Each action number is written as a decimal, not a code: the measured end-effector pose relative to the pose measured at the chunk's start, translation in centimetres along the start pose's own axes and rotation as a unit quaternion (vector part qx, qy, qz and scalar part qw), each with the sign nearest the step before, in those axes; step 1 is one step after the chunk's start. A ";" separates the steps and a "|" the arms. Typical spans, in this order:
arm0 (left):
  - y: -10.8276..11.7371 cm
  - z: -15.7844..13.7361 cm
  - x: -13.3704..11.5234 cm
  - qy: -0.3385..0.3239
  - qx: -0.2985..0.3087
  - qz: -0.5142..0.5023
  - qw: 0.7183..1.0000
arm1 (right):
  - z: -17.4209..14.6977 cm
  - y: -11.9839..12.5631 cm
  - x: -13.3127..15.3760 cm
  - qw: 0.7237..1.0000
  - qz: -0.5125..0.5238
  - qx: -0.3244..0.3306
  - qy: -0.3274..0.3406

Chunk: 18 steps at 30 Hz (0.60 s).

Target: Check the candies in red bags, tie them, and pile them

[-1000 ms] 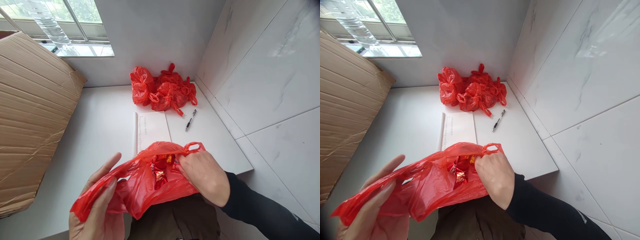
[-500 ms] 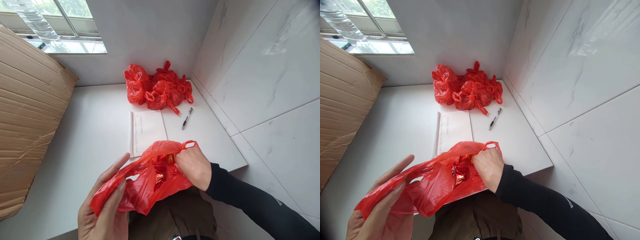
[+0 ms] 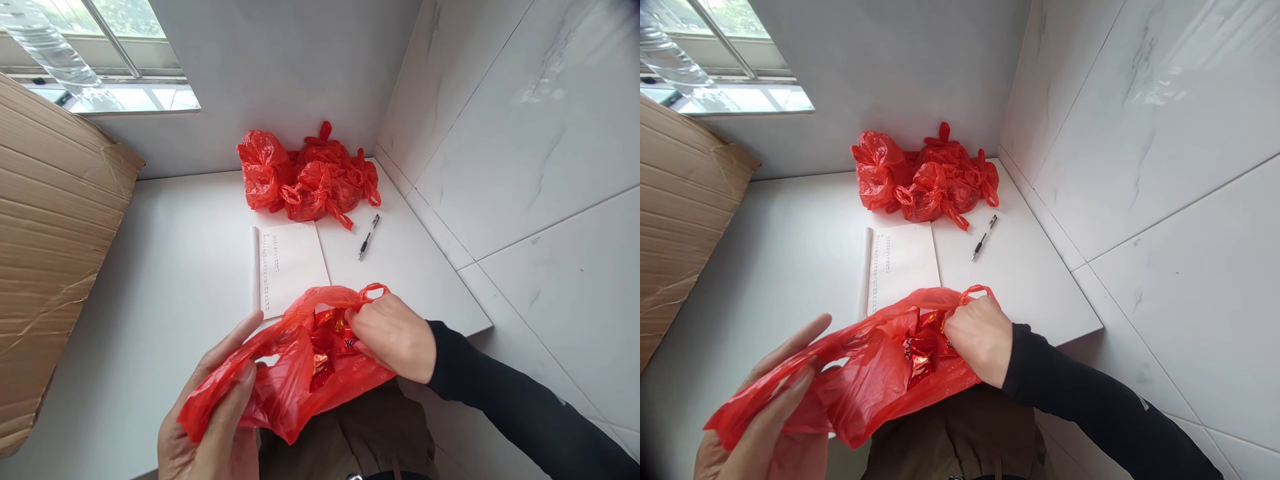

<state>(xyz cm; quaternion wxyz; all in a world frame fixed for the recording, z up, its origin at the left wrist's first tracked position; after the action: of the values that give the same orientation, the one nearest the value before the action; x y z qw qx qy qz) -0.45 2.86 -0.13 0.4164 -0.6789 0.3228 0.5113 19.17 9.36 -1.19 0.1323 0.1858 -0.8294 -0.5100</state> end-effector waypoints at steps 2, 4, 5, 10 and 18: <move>-0.3 -0.1 -0.3 -0.004 -0.009 -0.002 1.000 | -0.6 0.2 -0.6 0.999 0.026 -0.031 0.029; -0.7 -0.2 -0.6 -0.003 -0.024 0.004 1.000 | -1.3 0.5 -1.3 0.998 0.034 -0.052 0.025; -0.9 -0.3 -0.7 -0.001 -0.033 0.011 0.999 | -1.6 0.7 -1.5 0.998 0.027 -0.055 0.008; -0.9 -0.1 -0.2 -0.009 -0.014 0.018 1.000 | -1.4 1.0 -1.7 0.996 -0.011 -0.028 -0.081; -1.5 -0.1 0.0 -0.001 0.017 0.038 0.999 | 2.0 -1.3 -1.4 0.993 0.013 -0.031 -0.115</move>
<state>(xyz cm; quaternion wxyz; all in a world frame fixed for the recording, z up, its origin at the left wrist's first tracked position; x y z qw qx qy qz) 0.93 3.46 0.22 0.4085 -0.6583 0.3572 0.5217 19.83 11.01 -3.31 0.0481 0.1106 -0.8252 -0.5518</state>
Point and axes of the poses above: each hand's wrist, its own z-axis towards the middle knuckle, its own y-axis out of the back of the hand, x = y × z, the point moved 2 cm from there along z, towards the middle knuckle, and after that the axes turned 8 degrees about -y, right-handed, at the moved point
